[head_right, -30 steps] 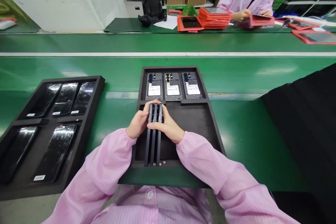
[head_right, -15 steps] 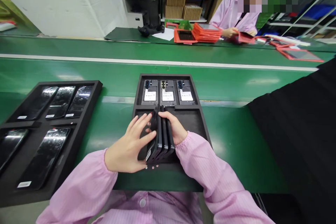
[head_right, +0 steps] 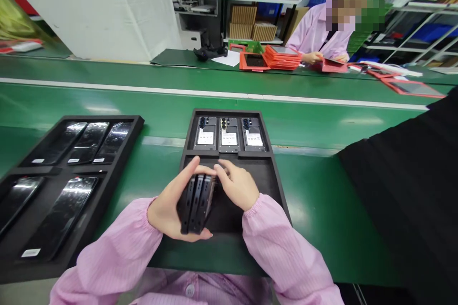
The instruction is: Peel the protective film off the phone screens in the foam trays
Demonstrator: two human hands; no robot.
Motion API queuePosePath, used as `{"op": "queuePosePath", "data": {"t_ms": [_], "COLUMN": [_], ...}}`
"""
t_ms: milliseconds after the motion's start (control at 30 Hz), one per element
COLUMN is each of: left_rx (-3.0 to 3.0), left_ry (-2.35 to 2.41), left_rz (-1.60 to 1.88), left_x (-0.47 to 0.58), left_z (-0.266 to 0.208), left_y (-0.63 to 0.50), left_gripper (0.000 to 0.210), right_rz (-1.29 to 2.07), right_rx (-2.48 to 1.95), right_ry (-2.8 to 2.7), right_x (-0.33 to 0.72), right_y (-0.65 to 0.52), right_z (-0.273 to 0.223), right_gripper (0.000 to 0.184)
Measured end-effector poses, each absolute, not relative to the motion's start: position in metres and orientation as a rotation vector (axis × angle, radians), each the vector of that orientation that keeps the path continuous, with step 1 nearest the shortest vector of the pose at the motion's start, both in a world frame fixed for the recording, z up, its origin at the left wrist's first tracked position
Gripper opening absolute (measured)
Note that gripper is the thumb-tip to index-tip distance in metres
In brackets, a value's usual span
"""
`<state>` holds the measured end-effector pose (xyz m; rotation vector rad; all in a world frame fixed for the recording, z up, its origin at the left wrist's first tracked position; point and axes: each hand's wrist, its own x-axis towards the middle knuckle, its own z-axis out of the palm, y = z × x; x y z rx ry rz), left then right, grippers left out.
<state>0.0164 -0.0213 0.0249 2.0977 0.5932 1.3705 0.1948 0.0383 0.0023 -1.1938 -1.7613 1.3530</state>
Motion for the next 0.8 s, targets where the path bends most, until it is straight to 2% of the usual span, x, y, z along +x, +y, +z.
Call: {"op": "queuePosePath", "data": {"t_ms": [100,200,300,400,667,800], "left_rx": [1.876,1.775,1.712,1.704,1.843,1.888], "left_ry": [0.719,0.728,0.604,0.565,0.533,0.466], "left_rz": [1.393,1.438,1.550,1.565,1.738,1.723], "left_x": [0.010,0.011,0.018,0.026,0.035,0.035], "left_z": [0.015,0.007,0.003,0.001,-0.004,-0.008], "left_y": [-0.021,-0.020,-0.021,-0.026,-0.029,-0.028], "left_gripper": [0.114,0.107,0.099,0.104,0.118,0.134], "right_rz": [1.085,1.239,1.264,1.229,0.999,1.007], "right_rx": [-1.030,-0.598,-0.494,-0.454,-0.352,-0.303], "right_ry": [-1.912,-2.149,-2.218,-2.168,-2.130,-2.116], "right_x": [0.197,0.199,0.197,0.192,0.188,0.188], "right_y": [0.036,0.031,0.025,0.020,0.018,0.019], "right_z": [0.004,0.011,0.014,0.012,0.003,0.003], "right_gripper": [0.046,0.078,0.101,0.102,0.086,0.082]}}
